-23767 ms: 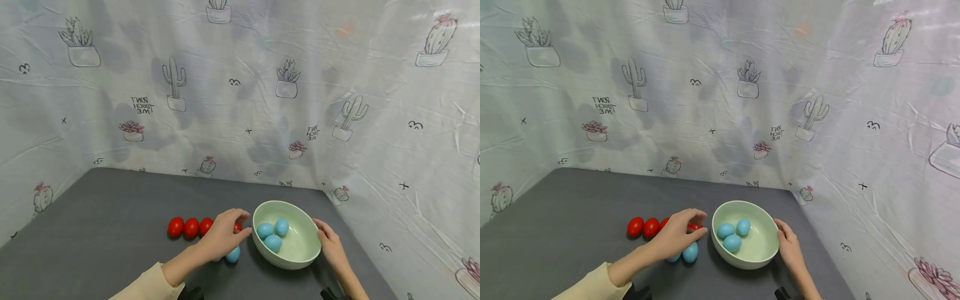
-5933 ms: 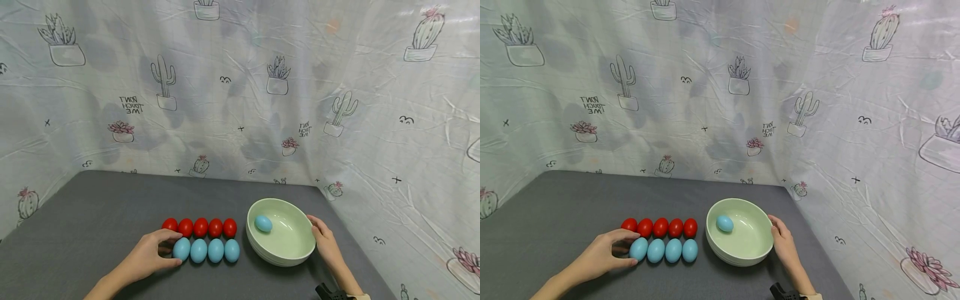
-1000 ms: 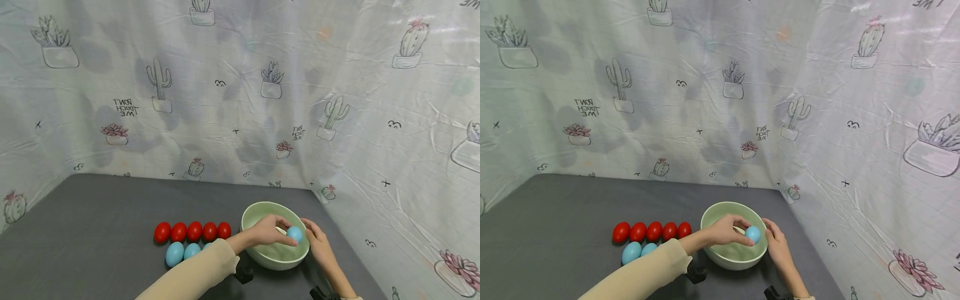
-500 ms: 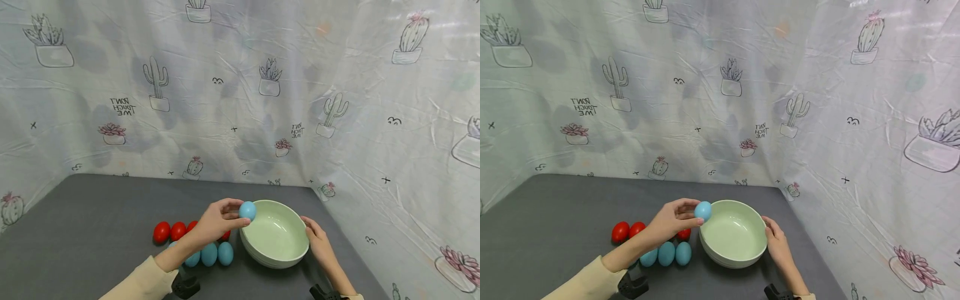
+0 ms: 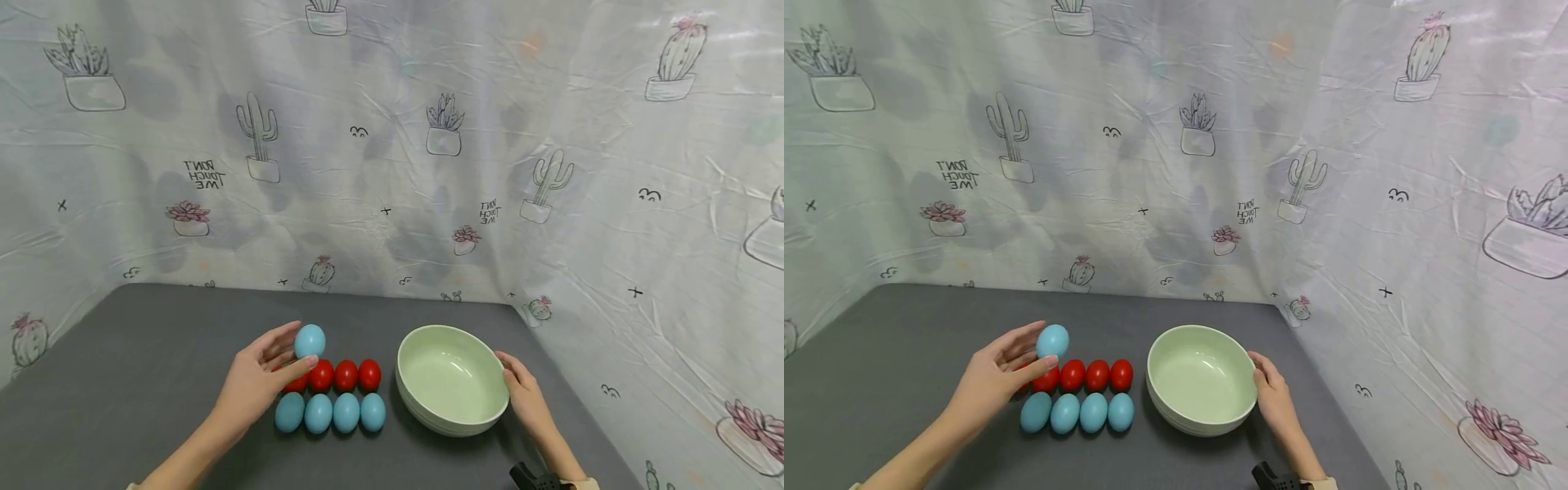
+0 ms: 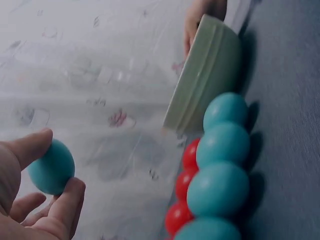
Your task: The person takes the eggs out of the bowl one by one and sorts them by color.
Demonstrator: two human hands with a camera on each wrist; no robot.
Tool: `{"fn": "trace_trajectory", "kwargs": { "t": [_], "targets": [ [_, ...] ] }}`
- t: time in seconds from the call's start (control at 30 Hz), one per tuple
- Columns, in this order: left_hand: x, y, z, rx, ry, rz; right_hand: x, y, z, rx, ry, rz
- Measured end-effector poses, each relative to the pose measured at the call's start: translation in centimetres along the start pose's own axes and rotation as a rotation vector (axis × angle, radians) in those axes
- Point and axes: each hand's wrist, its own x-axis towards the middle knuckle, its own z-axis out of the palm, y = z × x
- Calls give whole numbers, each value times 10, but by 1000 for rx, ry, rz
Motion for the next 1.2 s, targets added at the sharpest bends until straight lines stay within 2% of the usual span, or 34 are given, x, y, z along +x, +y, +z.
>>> {"fn": "trace_trajectory", "kwargs": {
  "t": [0.1, 0.33, 0.43, 0.53, 0.67, 0.8, 1.2],
  "targets": [
    [-7, -6, -14, 67, 51, -11, 1, -1, 0, -3, 1, 1],
    [-22, -22, -38, 209, 112, -119, 0, -5, -1, 9, -10, 12],
    [-26, -26, -48, 249, 120, -134, 0, -6, -1, 14, -12, -5],
    [-31, -32, -55, 255, 98, -143, -1, -4, -2, 13, -15, -18],
    [-37, -39, -61, 248, 59, -173, -3, -3, -3, 3, -19, -27],
    [-37, -45, -62, 256, 29, -189, -2, -3, -4, -9, -22, -17],
    [-37, -53, -63, 279, 1, -233, -1, -2, -2, -5, -33, 0]
  ]
}}
